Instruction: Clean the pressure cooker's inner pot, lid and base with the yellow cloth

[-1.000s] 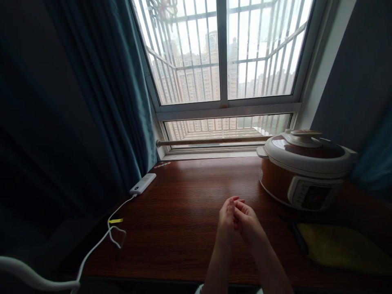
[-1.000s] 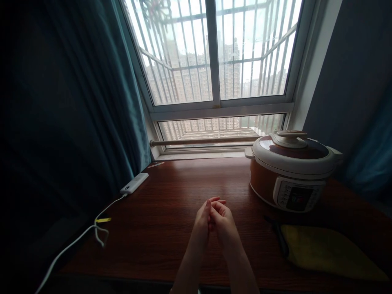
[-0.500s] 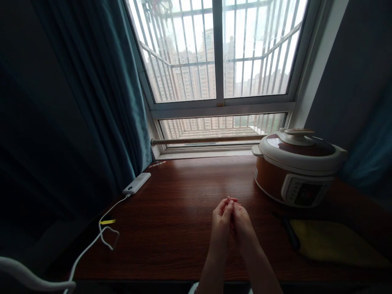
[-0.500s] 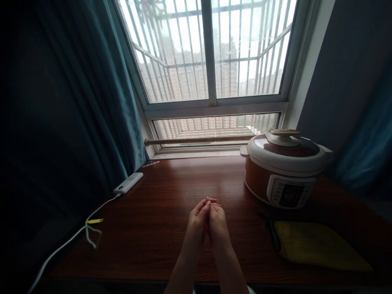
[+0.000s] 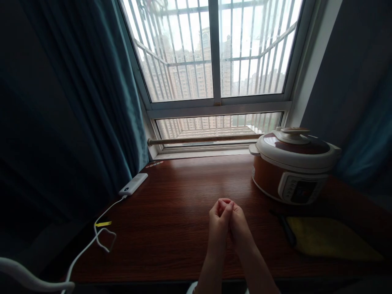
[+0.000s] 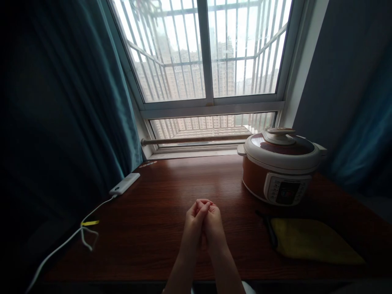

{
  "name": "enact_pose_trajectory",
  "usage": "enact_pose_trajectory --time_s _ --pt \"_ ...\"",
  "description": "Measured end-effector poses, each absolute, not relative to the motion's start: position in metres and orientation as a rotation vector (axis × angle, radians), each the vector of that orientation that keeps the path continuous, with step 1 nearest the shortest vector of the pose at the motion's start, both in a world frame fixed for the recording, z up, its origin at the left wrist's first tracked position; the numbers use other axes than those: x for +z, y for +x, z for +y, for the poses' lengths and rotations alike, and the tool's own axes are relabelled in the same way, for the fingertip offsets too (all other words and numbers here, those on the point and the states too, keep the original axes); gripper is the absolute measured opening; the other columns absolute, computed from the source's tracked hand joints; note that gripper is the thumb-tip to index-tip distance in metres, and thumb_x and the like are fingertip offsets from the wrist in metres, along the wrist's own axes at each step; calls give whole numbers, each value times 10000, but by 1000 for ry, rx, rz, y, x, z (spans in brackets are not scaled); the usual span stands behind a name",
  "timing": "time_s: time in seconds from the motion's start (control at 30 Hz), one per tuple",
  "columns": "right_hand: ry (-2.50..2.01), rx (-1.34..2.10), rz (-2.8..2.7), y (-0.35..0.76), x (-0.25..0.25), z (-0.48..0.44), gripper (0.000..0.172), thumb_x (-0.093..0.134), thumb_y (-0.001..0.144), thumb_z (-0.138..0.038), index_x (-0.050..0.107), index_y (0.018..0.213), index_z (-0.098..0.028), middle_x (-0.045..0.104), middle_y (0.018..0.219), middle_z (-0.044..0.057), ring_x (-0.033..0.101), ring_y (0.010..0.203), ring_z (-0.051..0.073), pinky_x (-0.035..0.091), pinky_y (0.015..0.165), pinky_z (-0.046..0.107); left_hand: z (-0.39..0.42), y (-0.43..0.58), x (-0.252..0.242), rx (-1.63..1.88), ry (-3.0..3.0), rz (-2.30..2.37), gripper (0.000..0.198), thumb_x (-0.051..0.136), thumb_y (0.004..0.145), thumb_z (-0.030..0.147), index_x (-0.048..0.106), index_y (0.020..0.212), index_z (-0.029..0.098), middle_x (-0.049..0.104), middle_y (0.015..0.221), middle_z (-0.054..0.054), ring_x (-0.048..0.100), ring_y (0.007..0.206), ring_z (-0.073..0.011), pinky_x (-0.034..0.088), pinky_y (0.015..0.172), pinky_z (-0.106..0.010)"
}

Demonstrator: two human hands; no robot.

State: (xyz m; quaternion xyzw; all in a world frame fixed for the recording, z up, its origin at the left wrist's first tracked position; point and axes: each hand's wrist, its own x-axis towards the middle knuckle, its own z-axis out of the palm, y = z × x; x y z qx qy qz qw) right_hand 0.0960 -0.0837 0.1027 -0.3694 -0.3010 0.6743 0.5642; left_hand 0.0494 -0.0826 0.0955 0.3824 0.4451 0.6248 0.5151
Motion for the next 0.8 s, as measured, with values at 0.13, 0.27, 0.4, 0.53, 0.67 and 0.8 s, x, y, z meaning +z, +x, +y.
enact_pose_trajectory --time_s 0.13,0.27,0.4,0.53,0.67,0.8 --pt "-839 1626 -665 95 102 -84 382 716 593 -469 524 679 -150 447 515 -55 387 451 53 277 416 176 -83 47 95 1467 921 1053 237 636 660 357 624 729 130 629 675 -38 585 674 -164 433 640 -232" --pt "-821 1623 -668 95 99 -85 357 700 623 -461 538 686 -149 447 517 -53 376 456 55 274 423 179 -86 47 99 1472 921 1069 191 610 669 317 617 711 131 615 663 -31 575 681 -165 428 655 -236" --pt "-826 1613 -675 95 99 -85 348 694 630 -461 553 684 -147 451 512 -49 376 461 59 277 426 180 -87 48 100 1468 919 1087 192 601 673 326 612 699 135 615 659 -29 573 676 -166 425 648 -237" --pt "-839 1593 -666 96 98 -84 342 699 625 -449 573 684 -137 471 528 -36 390 484 63 294 440 178 -85 49 96 1475 938 1112 212 612 672 347 609 696 137 614 649 -22 566 656 -154 417 633 -226" --pt "-858 1569 -679 96 99 -85 357 701 609 -465 578 649 -132 473 527 -27 386 483 65 291 436 182 -83 50 92 1483 945 1119 238 612 680 365 615 712 130 610 644 -22 555 642 -146 413 623 -223" --pt "-872 1564 -690 96 100 -86 366 701 601 -478 577 639 -136 471 523 -31 387 479 67 292 441 187 -83 50 92 1492 949 1108 246 620 679 371 617 716 128 611 643 -23 554 642 -145 413 626 -221"
